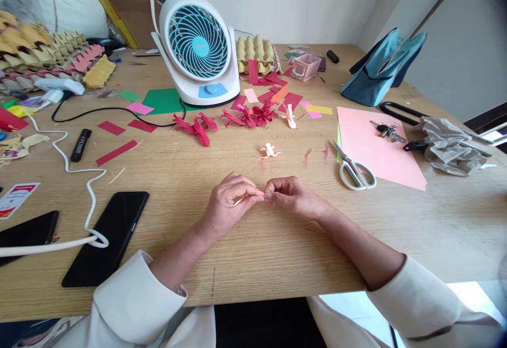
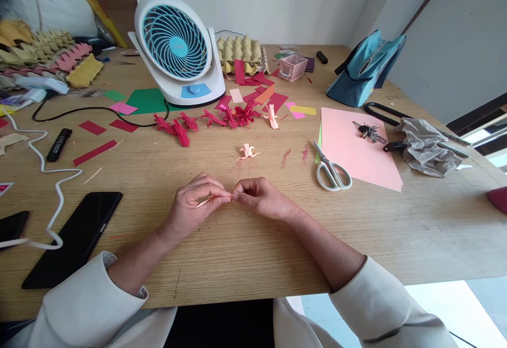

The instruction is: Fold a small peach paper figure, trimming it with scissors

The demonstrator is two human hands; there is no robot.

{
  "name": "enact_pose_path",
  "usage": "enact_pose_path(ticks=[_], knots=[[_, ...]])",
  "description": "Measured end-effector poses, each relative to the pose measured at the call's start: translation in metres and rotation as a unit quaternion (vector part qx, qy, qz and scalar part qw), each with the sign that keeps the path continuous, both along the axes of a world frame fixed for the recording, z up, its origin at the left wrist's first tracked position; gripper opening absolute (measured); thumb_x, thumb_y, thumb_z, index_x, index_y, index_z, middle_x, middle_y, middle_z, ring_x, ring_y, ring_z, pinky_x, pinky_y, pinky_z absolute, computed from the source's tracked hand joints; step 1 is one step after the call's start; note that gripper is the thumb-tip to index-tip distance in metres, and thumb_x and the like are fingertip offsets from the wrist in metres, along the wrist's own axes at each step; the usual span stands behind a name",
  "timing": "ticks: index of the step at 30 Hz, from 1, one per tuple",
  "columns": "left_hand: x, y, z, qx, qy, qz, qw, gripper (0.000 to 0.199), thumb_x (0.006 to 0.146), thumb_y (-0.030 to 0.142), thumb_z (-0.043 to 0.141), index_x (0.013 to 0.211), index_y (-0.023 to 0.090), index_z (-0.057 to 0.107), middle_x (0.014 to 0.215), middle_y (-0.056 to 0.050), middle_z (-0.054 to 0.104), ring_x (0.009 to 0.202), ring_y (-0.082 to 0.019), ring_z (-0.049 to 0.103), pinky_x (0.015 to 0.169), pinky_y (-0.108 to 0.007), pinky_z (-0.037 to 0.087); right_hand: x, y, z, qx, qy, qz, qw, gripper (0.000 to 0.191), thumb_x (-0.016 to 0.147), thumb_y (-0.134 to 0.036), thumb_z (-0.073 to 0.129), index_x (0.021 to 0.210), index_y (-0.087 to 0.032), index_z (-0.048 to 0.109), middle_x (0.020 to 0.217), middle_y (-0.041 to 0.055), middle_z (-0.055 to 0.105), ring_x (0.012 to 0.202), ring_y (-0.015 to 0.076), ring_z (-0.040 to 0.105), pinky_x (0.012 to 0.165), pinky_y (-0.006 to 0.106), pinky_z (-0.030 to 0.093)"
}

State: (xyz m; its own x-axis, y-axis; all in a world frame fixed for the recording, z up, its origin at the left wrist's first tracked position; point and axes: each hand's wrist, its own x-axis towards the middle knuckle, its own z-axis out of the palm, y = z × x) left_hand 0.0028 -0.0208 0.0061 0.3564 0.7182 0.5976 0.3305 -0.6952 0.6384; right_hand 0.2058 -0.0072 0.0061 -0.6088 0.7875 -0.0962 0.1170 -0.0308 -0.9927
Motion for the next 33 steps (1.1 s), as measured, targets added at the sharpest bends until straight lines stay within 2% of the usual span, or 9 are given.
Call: enact_pose_path(ticks=[3,7,12,14,18,21,27,33], knots=[[-0.002,0.0,0.001,0.036,0.025,-0.003,0.999,0.003,0.085,0.018,0.07,0.083,0.02,0.071,0.083,-0.003,0.074,0.081,-0.016,0.06,0.074,-0.03,0.049,0.0,0.001,0.001,-0.003,-0.006,0.002,1.0,0.043,0.083,-0.057,0.063,0.075,-0.015,0.057,0.061,-0.0047,0.042,0.057,0.0093,0.033,0.053,0.024,0.025],[-0.004,0.0,0.005,0.068,0.084,0.002,0.994,0.004,0.086,0.021,0.069,0.082,0.021,0.069,0.082,-0.001,0.074,0.079,-0.017,0.056,0.076,-0.033,0.046,0.0,0.001,0.001,0.008,-0.011,0.009,1.0,0.044,0.084,-0.057,0.062,0.073,-0.015,0.056,0.06,-0.0053,0.04,0.056,0.0086,0.03,0.052,0.024,0.023],[-0.006,0.0,0.01,0.111,0.167,0.014,0.98,0.009,0.089,0.022,0.065,0.08,0.021,0.066,0.08,0.0,0.073,0.08,-0.018,0.054,0.087,-0.039,0.042,0.0,-0.001,0.002,0.035,-0.034,0.016,0.999,0.037,0.088,-0.049,0.058,0.076,-0.015,0.056,0.06,-0.0062,0.038,0.054,0.0077,0.028,0.05,0.023,0.022],[-0.006,0.0,0.01,0.112,0.188,0.016,0.976,0.011,0.09,0.022,0.063,0.079,0.021,0.065,0.078,-0.001,0.072,0.08,-0.018,0.053,0.089,-0.04,0.04,0.0,-0.003,0.004,0.077,-0.062,0.011,0.995,0.028,0.091,-0.04,0.056,0.078,-0.015,0.057,0.061,-0.0056,0.041,0.055,0.0078,0.032,0.05,0.023,0.024],[-0.004,0.001,0.007,0.094,0.2,0.009,0.975,0.013,0.09,0.021,0.06,0.077,0.02,0.06,0.075,-0.001,0.068,0.078,-0.018,0.052,0.085,-0.038,0.04,-0.001,-0.005,0.008,0.231,-0.118,-0.011,0.966,0.009,0.088,-0.019,0.055,0.081,-0.016,0.059,0.07,-0.002,0.052,0.061,0.0093,0.045,0.057,0.023,0.035],[-0.004,0.002,0.003,0.071,0.185,0.013,0.98,0.013,0.09,0.02,0.059,0.078,0.019,0.058,0.075,-0.001,0.066,0.078,-0.018,0.05,0.081,-0.036,0.04,0.0,-0.004,0.008,0.295,-0.113,-0.016,0.949,0.008,0.088,-0.016,0.055,0.082,-0.016,0.06,0.077,0.0004,0.055,0.066,0.0107,0.051,0.063,0.024,0.04],[-0.002,0.0,0.003,0.044,0.173,0.033,0.983,0.011,0.089,0.016,0.055,0.079,0.02,0.055,0.077,-0.002,0.064,0.079,-0.019,0.051,0.08,-0.037,0.04,0.003,0.0,0.006,0.301,-0.091,-0.078,0.946,0.012,0.091,-0.021,0.055,0.08,-0.017,0.058,0.076,0.0014,0.057,0.069,0.0128,0.052,0.066,0.026,0.042],[-0.001,-0.002,0.006,0.019,0.142,0.052,0.988,0.015,0.085,0.008,0.051,0.077,0.02,0.054,0.077,-0.002,0.059,0.078,-0.019,0.051,0.075,-0.035,0.041,-0.001,-0.002,0.004,0.283,-0.1,-0.071,0.951,0.01,0.09,-0.019,0.056,0.08,-0.017,0.059,0.076,0.0015,0.058,0.069,0.0126,0.053,0.065,0.026,0.042]])
